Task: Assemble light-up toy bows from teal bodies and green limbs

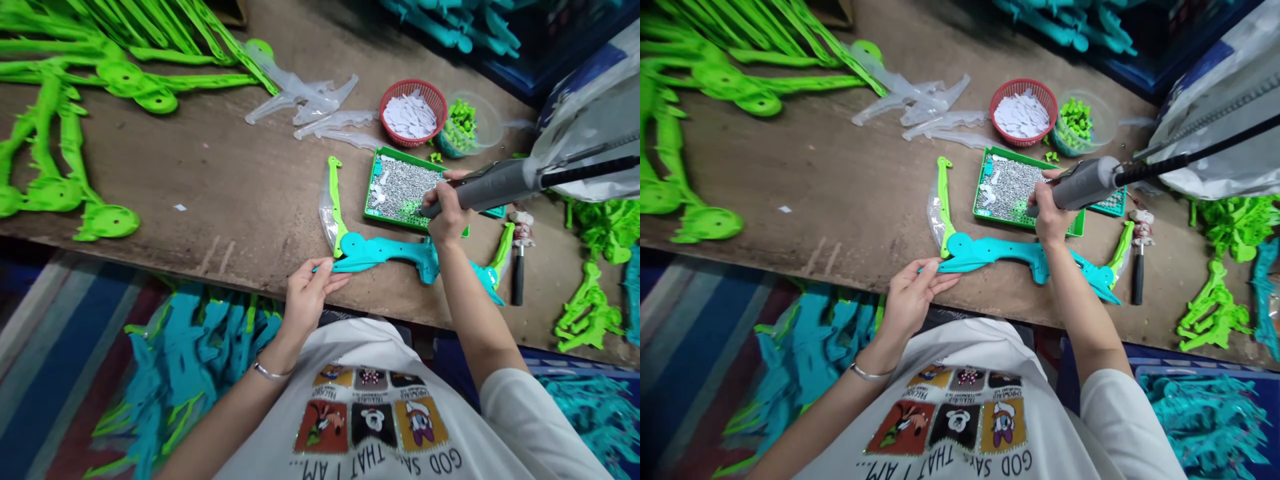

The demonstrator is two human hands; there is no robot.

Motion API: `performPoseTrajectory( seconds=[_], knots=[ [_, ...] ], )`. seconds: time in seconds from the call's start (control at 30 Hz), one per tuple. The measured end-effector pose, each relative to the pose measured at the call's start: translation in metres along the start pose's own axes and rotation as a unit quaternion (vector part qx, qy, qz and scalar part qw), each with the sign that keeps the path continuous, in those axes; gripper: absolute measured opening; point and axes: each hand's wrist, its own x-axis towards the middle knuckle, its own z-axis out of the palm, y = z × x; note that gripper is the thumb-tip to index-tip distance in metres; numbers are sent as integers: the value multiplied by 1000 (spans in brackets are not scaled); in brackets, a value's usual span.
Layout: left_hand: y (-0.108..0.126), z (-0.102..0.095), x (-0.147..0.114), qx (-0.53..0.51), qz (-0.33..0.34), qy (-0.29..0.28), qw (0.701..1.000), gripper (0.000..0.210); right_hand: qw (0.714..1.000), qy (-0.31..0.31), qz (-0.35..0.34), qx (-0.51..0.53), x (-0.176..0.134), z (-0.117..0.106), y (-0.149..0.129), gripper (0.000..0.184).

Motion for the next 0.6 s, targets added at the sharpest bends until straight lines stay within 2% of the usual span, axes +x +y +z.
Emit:
performPoseTrajectory(
  seconds=[0.2,0.4,0.5,0.6],
  knots=[
    [1,2,0,-6,0,2,1000,55,999,-6,-5,46,0,2,2,36],
    [0,1,1,-12,2,-8,1000,56,999,-8,-7,37,1,4,2,36],
    [-2,2,1,-15,5,-8,1000,55,998,-6,-22,50,0,3,-16,33],
    [-3,3,2,-16,12,-6,1000,55,992,-15,-37,117,-13,5,-51,24]
  ],
)
